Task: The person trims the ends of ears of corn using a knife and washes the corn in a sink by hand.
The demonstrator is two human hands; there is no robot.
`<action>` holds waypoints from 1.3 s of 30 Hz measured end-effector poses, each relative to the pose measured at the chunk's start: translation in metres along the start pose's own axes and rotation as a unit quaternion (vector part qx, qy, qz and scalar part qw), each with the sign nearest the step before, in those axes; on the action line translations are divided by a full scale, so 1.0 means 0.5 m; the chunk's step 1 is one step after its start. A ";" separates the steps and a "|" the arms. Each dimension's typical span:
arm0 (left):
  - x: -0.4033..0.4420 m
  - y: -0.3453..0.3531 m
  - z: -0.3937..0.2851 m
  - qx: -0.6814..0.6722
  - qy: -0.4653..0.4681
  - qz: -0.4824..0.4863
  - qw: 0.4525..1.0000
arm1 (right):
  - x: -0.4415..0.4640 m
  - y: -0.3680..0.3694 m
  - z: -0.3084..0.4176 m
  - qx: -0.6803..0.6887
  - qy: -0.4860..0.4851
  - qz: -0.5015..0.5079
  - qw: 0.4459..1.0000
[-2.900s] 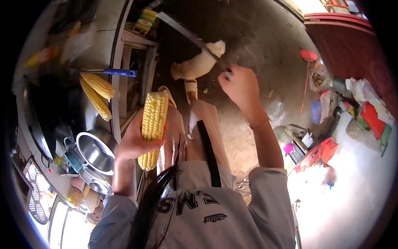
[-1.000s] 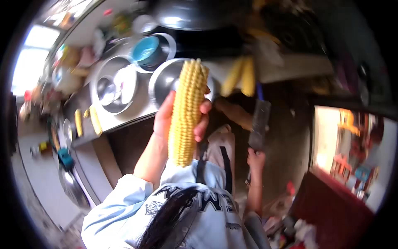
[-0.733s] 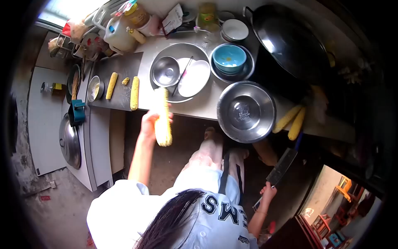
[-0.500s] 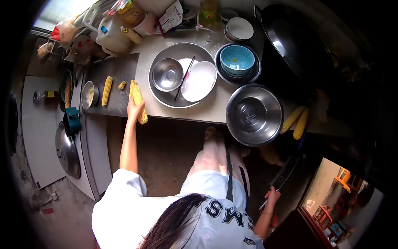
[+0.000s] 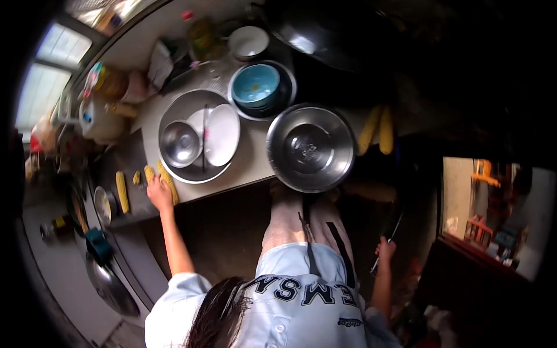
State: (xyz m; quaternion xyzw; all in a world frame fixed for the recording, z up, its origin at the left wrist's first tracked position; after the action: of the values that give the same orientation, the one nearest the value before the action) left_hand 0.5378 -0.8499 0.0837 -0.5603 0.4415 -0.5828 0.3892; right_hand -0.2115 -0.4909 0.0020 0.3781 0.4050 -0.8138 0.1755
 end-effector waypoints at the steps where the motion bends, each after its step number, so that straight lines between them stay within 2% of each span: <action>1: 0.035 -0.063 -0.092 -0.010 0.059 -0.036 0.998 | -0.005 0.004 0.003 0.011 -0.003 -0.008 1.000; 5: 0.091 -0.185 -0.485 -0.219 0.238 -0.040 0.945 | 0.038 0.029 0.006 0.042 -0.029 0.007 0.999; 8: 0.083 -0.178 -0.784 -0.341 0.309 0.033 0.887 | 0.072 0.050 0.022 0.042 -0.034 0.027 0.998; 9: 0.084 -0.166 -0.881 -0.381 0.320 0.070 0.864 | 0.086 0.053 0.031 0.041 -0.037 0.030 0.998; 11: 0.091 -0.112 -1.047 -0.422 0.269 0.190 0.845 | 0.129 0.046 0.033 0.033 -0.032 0.048 0.998; 13: 0.093 -0.047 -1.195 -0.444 0.213 0.224 0.841 | 0.154 0.024 0.045 0.023 -0.039 0.057 0.997; 14: 0.106 -0.022 -1.253 -0.397 0.224 0.159 0.876 | 0.176 0.008 0.035 0.024 -0.030 0.056 0.998; 15: 0.115 0.015 -1.304 -0.346 0.234 0.093 0.904 | 0.196 -0.012 0.033 -0.009 -0.058 0.039 0.998; 17: 0.129 0.135 -1.359 -0.165 0.220 0.068 0.959 | 0.220 -0.049 0.024 -0.043 -0.082 0.021 0.996; 19: 0.130 0.243 -1.369 -0.204 0.129 0.182 0.953 | 0.237 -0.089 0.017 -0.093 -0.089 0.000 0.992; 21: 0.150 0.287 -1.365 -0.213 0.077 0.213 0.950 | 0.265 -0.119 0.002 -0.089 -0.094 0.006 0.992; 23: 0.158 0.292 -1.358 -0.249 0.117 0.167 0.947 | 0.271 -0.141 -0.006 -0.034 -0.043 0.035 0.998; 25: 0.140 0.256 -1.336 -0.334 0.109 0.151 0.924 | 0.277 -0.157 0.004 -0.034 -0.038 0.035 0.998; 27: 0.133 0.164 -1.345 -0.452 0.031 0.190 0.871 | 0.284 -0.170 0.013 -0.035 -0.036 0.031 0.998; 29: 0.113 0.102 -1.352 -0.539 -0.007 0.225 0.812 | 0.284 -0.172 0.049 0.017 -0.059 0.036 0.997; 30: 0.102 0.073 -1.366 -0.626 -0.015 0.214 0.750 | 0.278 -0.171 0.069 0.015 -0.057 0.040 0.997; 32: 0.094 0.008 -1.408 -0.715 0.001 0.245 0.654 | 0.249 -0.158 0.139 0.058 -0.010 0.089 0.994; 34: 0.072 -0.018 -1.435 -0.780 0.016 0.299 0.550 | 0.240 -0.149 0.186 0.073 -0.029 0.102 0.992; 35: 0.056 -0.037 -1.459 -0.836 -0.014 0.315 0.449 | 0.240 -0.147 0.203 0.086 -0.047 0.111 0.989; 37: 0.006 -0.058 -1.496 -0.863 -0.107 0.374 0.323 | 0.245 -0.148 0.225 0.088 -0.072 0.107 0.988; 38: -0.019 -0.066 -1.515 -0.870 -0.107 0.427 0.225 | 0.237 -0.148 0.250 0.091 -0.093 0.120 0.984; 39: -0.034 -0.070 -1.530 -0.877 -0.120 0.414 0.211 | 0.235 -0.151 0.267 0.094 -0.113 0.132 0.980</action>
State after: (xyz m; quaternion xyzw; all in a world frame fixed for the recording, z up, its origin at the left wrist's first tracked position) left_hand -0.2221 -0.7630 0.1253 -0.3467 0.7899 0.4926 -0.1150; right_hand -0.3963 -0.5482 0.0045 0.3483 0.2510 -0.8554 0.2898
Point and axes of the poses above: each hand's wrist, its own x-axis towards the middle knuckle, its own y-axis out of the palm, z = x × y, the point moved 8 cm from there along x, towards the middle knuckle, and after that the axes turned 15 degrees about y, right-handed, at the moved point
